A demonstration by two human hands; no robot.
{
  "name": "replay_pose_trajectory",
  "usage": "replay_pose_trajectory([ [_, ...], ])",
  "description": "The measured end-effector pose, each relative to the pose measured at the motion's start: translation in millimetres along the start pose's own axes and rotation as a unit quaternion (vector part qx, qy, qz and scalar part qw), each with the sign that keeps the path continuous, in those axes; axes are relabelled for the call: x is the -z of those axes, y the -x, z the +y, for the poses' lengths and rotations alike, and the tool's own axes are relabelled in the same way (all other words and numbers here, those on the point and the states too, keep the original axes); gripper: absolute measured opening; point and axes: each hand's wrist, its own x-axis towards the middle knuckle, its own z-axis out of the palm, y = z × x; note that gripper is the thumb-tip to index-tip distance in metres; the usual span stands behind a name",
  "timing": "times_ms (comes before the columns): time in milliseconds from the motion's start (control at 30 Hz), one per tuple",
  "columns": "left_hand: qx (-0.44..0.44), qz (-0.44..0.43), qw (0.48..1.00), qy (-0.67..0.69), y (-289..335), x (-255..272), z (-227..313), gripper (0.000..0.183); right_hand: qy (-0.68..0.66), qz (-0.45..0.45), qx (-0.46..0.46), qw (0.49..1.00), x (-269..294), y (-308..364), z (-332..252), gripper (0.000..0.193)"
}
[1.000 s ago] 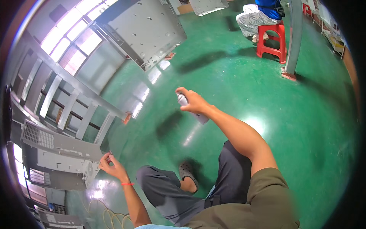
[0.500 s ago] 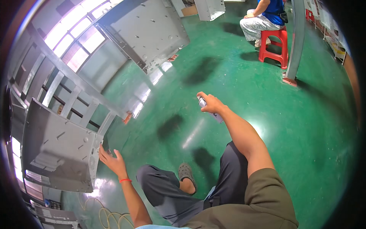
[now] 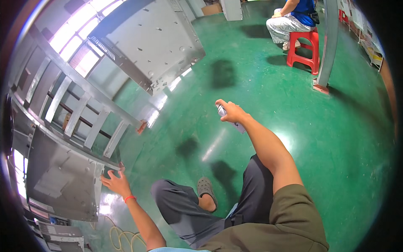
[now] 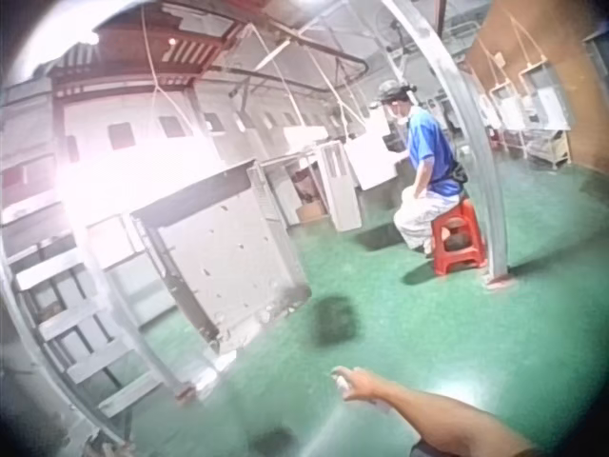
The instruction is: Spray painting metal cabinets using a spray can.
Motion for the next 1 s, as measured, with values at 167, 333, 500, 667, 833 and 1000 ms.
replay_pose_trajectory([
  [167,0.020,0.015,1.000,-0.020,3.8,5.3,-21.4,0.027,-0.007,0.011,0.028,1.000,7.3,-11.0,12.3,0.082],
  [333,0.028,0.035,0.999,-0.007,13.8,18.8,-16.8,0.029,-0.086,0.085,0.049,0.991,31.5,-27.6,41.5,0.082],
  [500,0.032,0.068,0.986,0.148,41.9,30.1,39.5,0.034,-0.541,0.484,-0.038,0.687,110.2,-51.2,68.0,0.087],
  [667,-0.026,-0.005,0.959,0.282,62.8,28.4,97.1,0.030,-0.664,0.358,0.024,0.656,110.6,-34.7,-2.2,0.093],
  [833,-0.062,-0.081,0.897,0.430,34.0,7.4,177.3,0.026,-0.688,0.194,-0.015,0.700,107.3,-16.0,-59.9,0.096],
  [1000,-0.132,-0.228,0.819,0.509,14.9,-10.0,270.9,0.025,-0.741,0.126,0.025,0.659,131.3,-20.7,-9.6,0.071],
])
